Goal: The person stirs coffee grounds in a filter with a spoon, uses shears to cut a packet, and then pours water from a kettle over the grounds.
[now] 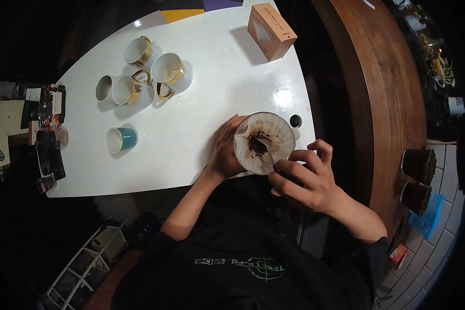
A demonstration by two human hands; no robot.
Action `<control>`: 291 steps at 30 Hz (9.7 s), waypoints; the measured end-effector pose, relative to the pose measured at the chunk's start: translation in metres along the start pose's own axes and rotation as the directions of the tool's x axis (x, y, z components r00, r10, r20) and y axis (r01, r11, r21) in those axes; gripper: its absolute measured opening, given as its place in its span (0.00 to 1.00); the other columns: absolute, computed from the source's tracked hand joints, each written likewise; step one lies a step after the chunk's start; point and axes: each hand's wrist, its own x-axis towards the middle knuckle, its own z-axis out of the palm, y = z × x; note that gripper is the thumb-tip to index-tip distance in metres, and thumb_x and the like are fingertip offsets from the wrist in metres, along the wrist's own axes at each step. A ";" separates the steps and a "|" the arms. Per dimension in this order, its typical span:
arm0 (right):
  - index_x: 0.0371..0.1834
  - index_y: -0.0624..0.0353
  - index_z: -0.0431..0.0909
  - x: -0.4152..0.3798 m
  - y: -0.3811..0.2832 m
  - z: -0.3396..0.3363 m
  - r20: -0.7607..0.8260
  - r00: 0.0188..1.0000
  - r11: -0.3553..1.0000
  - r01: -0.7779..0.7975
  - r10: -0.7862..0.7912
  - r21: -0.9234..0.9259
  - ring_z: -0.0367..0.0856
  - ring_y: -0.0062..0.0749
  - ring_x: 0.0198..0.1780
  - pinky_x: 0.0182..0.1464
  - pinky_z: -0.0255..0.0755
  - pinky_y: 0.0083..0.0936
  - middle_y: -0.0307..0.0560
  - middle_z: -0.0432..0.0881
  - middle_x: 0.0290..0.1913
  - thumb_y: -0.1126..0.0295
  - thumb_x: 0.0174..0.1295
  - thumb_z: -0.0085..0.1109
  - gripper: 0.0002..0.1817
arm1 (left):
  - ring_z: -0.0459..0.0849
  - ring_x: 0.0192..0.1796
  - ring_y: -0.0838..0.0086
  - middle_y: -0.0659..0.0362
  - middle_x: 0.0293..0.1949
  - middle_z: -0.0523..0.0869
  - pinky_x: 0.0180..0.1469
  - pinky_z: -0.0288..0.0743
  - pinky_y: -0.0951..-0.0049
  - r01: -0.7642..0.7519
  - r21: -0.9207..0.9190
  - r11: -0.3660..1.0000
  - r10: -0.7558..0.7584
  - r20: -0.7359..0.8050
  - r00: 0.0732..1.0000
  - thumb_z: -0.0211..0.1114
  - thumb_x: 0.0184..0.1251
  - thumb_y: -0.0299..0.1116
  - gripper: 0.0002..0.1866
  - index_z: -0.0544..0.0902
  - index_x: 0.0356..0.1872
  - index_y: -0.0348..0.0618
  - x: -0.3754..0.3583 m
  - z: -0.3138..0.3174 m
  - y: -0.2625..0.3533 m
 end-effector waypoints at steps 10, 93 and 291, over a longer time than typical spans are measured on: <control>0.38 0.48 0.85 -0.001 0.004 -0.007 -0.140 0.988 0.997 0.065 -0.058 0.040 0.78 0.31 0.38 0.48 0.62 0.43 0.36 0.85 0.38 0.52 0.66 0.63 0.12 | 0.81 0.58 0.56 0.53 0.56 0.81 0.60 0.76 0.57 -0.010 -0.016 1.000 0.010 -0.004 1.000 0.88 0.36 0.41 0.41 0.81 0.57 0.38 0.001 0.001 0.000; 0.45 0.66 0.79 -0.050 -0.061 0.104 0.059 0.530 0.384 -0.682 0.846 0.623 0.79 0.39 0.43 0.50 0.74 0.33 0.51 0.80 0.40 0.72 0.73 0.50 0.10 | 0.86 0.54 0.62 0.53 0.51 0.87 0.61 0.77 0.63 0.129 -0.147 0.981 -0.048 0.458 0.888 0.84 0.45 0.30 0.33 0.79 0.56 0.37 0.016 -0.020 -0.018; 0.38 0.56 0.72 -0.266 -0.282 -0.338 -0.573 -0.600 0.143 -0.610 0.559 0.779 0.47 0.07 0.14 0.15 0.43 0.13 0.25 0.56 0.18 0.56 0.80 0.47 0.17 | 0.69 0.70 0.50 0.46 0.66 0.73 0.77 0.52 0.41 -0.492 -0.645 0.585 0.809 0.425 0.405 0.80 0.47 0.52 0.48 0.70 0.66 0.35 0.009 0.331 0.305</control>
